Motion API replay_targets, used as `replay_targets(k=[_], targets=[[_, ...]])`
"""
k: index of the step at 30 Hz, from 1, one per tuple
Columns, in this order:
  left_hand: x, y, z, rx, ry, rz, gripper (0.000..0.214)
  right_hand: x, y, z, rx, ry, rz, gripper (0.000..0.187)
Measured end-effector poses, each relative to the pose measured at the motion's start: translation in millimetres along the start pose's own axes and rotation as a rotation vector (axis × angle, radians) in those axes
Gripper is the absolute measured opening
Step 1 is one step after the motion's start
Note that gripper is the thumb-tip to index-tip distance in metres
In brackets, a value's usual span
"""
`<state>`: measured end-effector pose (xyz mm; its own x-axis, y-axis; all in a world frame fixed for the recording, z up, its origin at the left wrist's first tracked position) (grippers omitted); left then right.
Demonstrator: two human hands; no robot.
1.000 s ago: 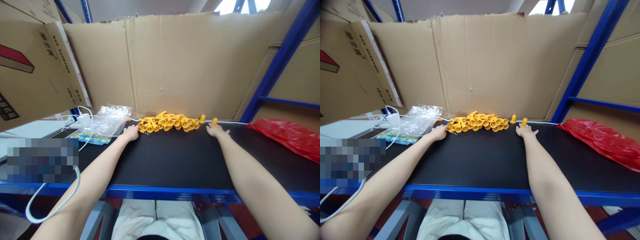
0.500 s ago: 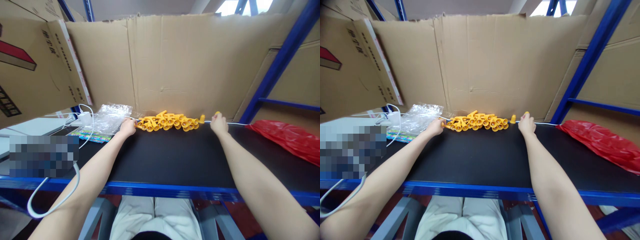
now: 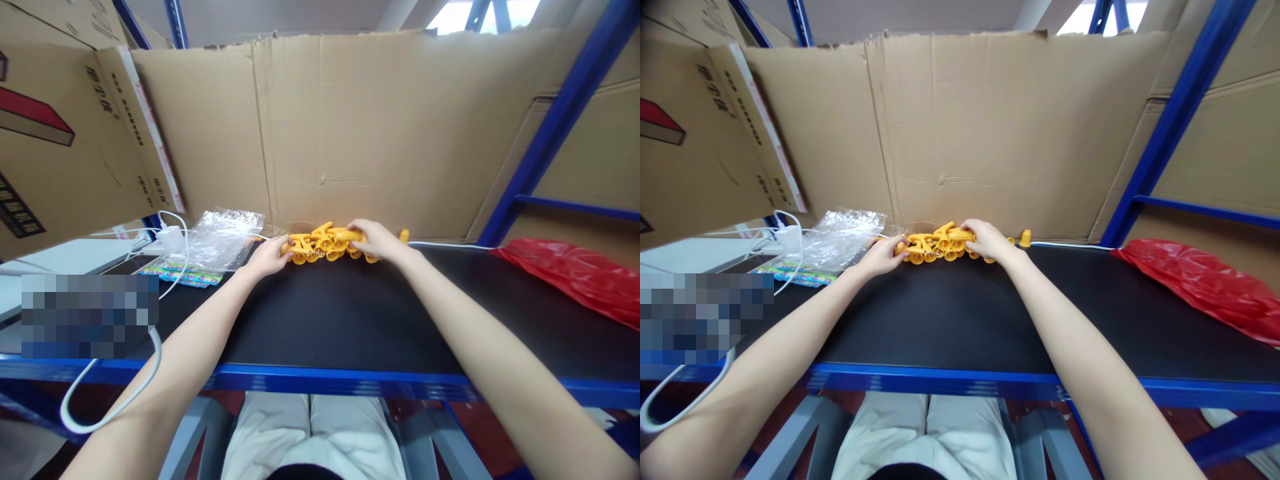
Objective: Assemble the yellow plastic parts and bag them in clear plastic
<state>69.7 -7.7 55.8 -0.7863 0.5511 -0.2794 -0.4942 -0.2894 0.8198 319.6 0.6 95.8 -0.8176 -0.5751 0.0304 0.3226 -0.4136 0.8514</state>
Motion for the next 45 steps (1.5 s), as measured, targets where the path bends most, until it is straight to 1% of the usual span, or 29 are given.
replay_targets(k=[2, 4, 6, 9, 13, 16, 19, 21, 26, 28, 31, 35, 37, 39, 42, 45], targets=[[-0.2, 0.2, -0.1, -0.007, -0.004, -0.017, 0.024, 15.6, -6.1, -2.2, 0.090, 0.045, -0.061, 0.026], [1.2, 0.3, 0.1, -0.011, 0.009, -0.016, 0.024, 26.0, -10.5, -4.7, 0.139, 0.073, -0.116, 0.025], [2.6, 0.1, 0.4, -0.011, 0.018, -0.012, 0.024, 31.6, -13.4, -6.4, 0.166, 0.081, -0.145, 0.022], [2.2, -0.6, 0.5, -0.004, 0.009, -0.006, 0.024, 36.1, -15.2, -6.9, 0.177, 0.081, -0.126, 0.020], [-4.5, -1.3, -0.1, -0.021, -0.030, -0.012, 0.025, 45.4, -16.2, -7.0, 0.164, 0.139, -0.045, 0.019], [-10.0, -2.5, -0.9, -0.046, -0.040, -0.010, 0.030, 50.1, -16.6, -7.0, 0.114, 0.179, -0.005, 0.015], [-12.3, -4.0, -1.2, -0.060, -0.028, -0.029, 0.032, 50.0, -16.7, -6.8, 0.048, 0.197, 0.017, 0.020], [-13.1, -4.7, -1.2, -0.058, -0.031, -0.045, 0.032, 49.5, -17.6, -7.0, 0.027, 0.208, 0.016, 0.025], [-12.7, -5.2, -0.4, -0.064, -0.021, -0.078, 0.030, 49.3, -19.2, -7.7, 0.002, 0.211, -0.012, 0.032], [-11.2, -6.2, 0.1, -0.063, -0.003, -0.096, 0.030, 49.1, -18.9, -7.8, -0.005, 0.229, 0.022, 0.033], [-10.5, -8.2, 0.8, -0.049, 0.001, -0.102, 0.031, 46.6, -19.2, -7.4, 0.021, 0.241, 0.113, 0.032], [-12.5, -6.6, 1.3, -0.047, -0.018, -0.065, 0.030, 43.3, -20.8, -6.2, 0.081, 0.162, 0.221, 0.030], [-14.9, -3.9, 1.1, -0.062, -0.041, -0.037, 0.031, 43.4, -22.0, -6.2, 0.118, 0.091, 0.272, 0.030], [-17.6, -0.8, 0.8, -0.091, -0.064, -0.020, 0.031, 43.3, -23.3, -6.5, 0.145, 0.008, 0.313, 0.034], [-19.5, 1.6, 0.8, -0.126, -0.062, -0.033, 0.028, 39.6, -25.3, -6.2, 0.145, -0.094, 0.351, 0.040], [-19.0, -0.2, 1.5, -0.118, -0.043, -0.031, 0.030, 30.0, -29.9, -5.0, 0.142, -0.154, 0.425, 0.038]])
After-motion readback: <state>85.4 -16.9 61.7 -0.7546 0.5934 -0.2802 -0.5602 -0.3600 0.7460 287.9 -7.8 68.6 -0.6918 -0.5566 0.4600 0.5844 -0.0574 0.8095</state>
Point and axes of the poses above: each hand's wrist, its own z-axis towards the middle knuckle, its own y-axis out of the back of the hand, x = y × z, the point moved 5 cm from there along z, towards the middle knuckle, and after that the axes turned 8 degrees about -z, right-handed, at the moved point
